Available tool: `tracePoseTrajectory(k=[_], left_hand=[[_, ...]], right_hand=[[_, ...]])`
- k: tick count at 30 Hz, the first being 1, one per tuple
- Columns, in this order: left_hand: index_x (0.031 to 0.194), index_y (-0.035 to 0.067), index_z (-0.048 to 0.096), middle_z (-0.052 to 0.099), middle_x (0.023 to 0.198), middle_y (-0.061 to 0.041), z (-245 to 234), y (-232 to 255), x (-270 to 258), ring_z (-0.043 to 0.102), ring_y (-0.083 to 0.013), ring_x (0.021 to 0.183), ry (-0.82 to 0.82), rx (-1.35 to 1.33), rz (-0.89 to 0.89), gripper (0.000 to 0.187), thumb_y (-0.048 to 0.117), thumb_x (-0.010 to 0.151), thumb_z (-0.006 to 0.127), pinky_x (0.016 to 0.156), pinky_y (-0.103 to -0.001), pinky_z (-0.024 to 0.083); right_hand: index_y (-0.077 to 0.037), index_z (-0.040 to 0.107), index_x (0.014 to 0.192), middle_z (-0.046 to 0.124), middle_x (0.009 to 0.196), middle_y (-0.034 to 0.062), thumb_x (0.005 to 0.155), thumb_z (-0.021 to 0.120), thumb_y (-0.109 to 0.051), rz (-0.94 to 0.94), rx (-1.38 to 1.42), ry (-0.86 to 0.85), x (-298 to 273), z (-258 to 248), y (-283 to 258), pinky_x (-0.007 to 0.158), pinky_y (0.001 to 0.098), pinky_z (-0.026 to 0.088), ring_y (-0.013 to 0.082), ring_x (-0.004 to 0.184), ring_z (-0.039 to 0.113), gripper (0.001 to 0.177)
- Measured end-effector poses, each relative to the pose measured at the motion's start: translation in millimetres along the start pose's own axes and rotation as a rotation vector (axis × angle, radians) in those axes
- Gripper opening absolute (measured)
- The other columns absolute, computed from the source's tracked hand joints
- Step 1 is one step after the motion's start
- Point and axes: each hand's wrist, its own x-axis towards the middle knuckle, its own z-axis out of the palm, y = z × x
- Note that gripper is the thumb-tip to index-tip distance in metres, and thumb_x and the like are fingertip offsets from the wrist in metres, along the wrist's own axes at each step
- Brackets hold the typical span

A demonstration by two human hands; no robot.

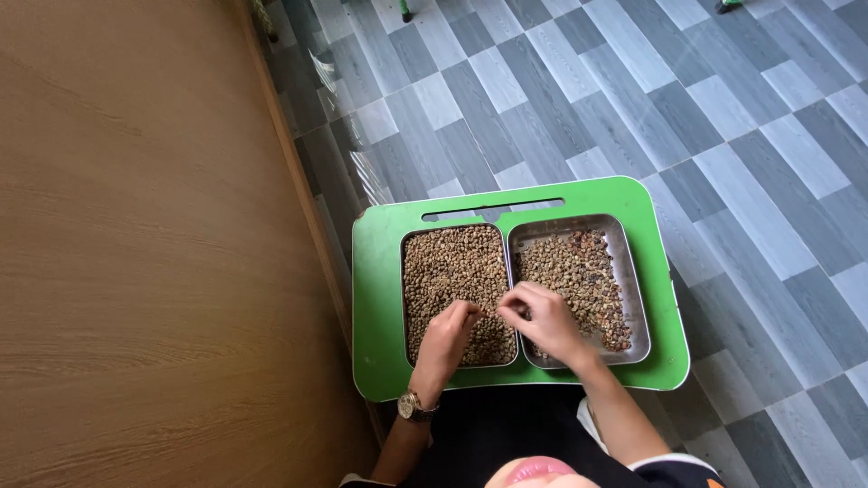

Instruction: Hand-sorting green coffee beans to remove defects, transferring them between two metal trays on a low table.

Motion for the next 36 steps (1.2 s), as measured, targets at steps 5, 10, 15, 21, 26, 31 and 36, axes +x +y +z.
tracePoseTrajectory(k=[5,10,15,21,26,31,36], left_hand=[[0.103,0.008,0.057,0.065,0.085,-0.014,-9,7,2,0.065,-0.0310,0.071,0.030,-0.053,-0.052,0.006,0.008,0.109,0.055,0.062,-0.041,0.053],[0.107,0.005,0.061,0.069,0.084,-0.017,3,1,2,0.070,-0.0351,0.074,0.054,-0.109,-0.046,0.006,0.005,0.109,0.055,0.068,-0.044,0.057],[0.102,0.014,0.067,0.074,0.079,-0.008,54,-40,1,0.074,-0.0255,0.075,0.118,-0.189,-0.062,0.002,0.013,0.103,0.067,0.069,-0.037,0.059],[0.101,0.009,0.067,0.078,0.082,-0.012,39,-21,0,0.076,-0.0296,0.077,0.170,-0.261,-0.079,0.001,0.009,0.102,0.067,0.071,-0.040,0.060],[0.102,0.007,0.066,0.078,0.085,-0.014,29,-14,0,0.077,-0.0313,0.080,0.142,-0.266,-0.101,0.002,0.008,0.103,0.065,0.073,-0.042,0.061],[0.102,0.007,0.066,0.078,0.086,-0.013,32,-20,1,0.078,-0.0296,0.082,0.121,-0.260,-0.128,0.004,0.011,0.104,0.065,0.074,-0.042,0.062],[0.100,0.007,0.067,0.076,0.080,-0.014,30,-15,2,0.075,-0.0312,0.076,0.110,-0.241,-0.134,0.008,0.015,0.102,0.068,0.070,-0.041,0.059]], right_hand=[[-0.016,0.072,0.088,0.070,0.078,-0.0002,0.091,0.076,-0.020,0.008,-0.217,0.122,-31,-33,29,0.074,0.0322,0.057,0.0193,0.076,0.069,0.006],[-0.015,0.070,0.094,0.069,0.085,0.0017,0.089,0.077,-0.018,0.044,-0.385,0.159,-41,-34,28,0.079,0.0343,0.057,0.0206,0.084,0.069,0.009],[-0.017,0.069,0.096,0.067,0.087,-0.0019,0.079,0.086,-0.022,-0.126,-0.239,0.089,-20,9,-6,0.078,0.0332,0.058,0.0188,0.086,0.069,0.025],[-0.017,0.069,0.093,0.065,0.081,-0.0024,0.080,0.084,-0.020,-0.189,-0.249,0.097,-4,22,-10,0.072,0.0330,0.058,0.0178,0.078,0.067,0.019],[-0.018,0.069,0.091,0.066,0.080,-0.0025,0.086,0.081,-0.023,-0.193,-0.235,0.115,-3,22,-16,0.071,0.0316,0.058,0.0180,0.077,0.068,0.014],[-0.018,0.069,0.091,0.066,0.080,-0.0024,0.089,0.078,-0.024,-0.181,-0.214,0.140,-4,22,-17,0.070,0.0310,0.057,0.0180,0.076,0.067,0.011],[-0.015,0.069,0.090,0.065,0.075,0.0021,0.089,0.073,-0.014,-0.192,-0.207,0.142,-1,14,-24,0.068,0.0338,0.057,0.0220,0.072,0.066,0.004]])
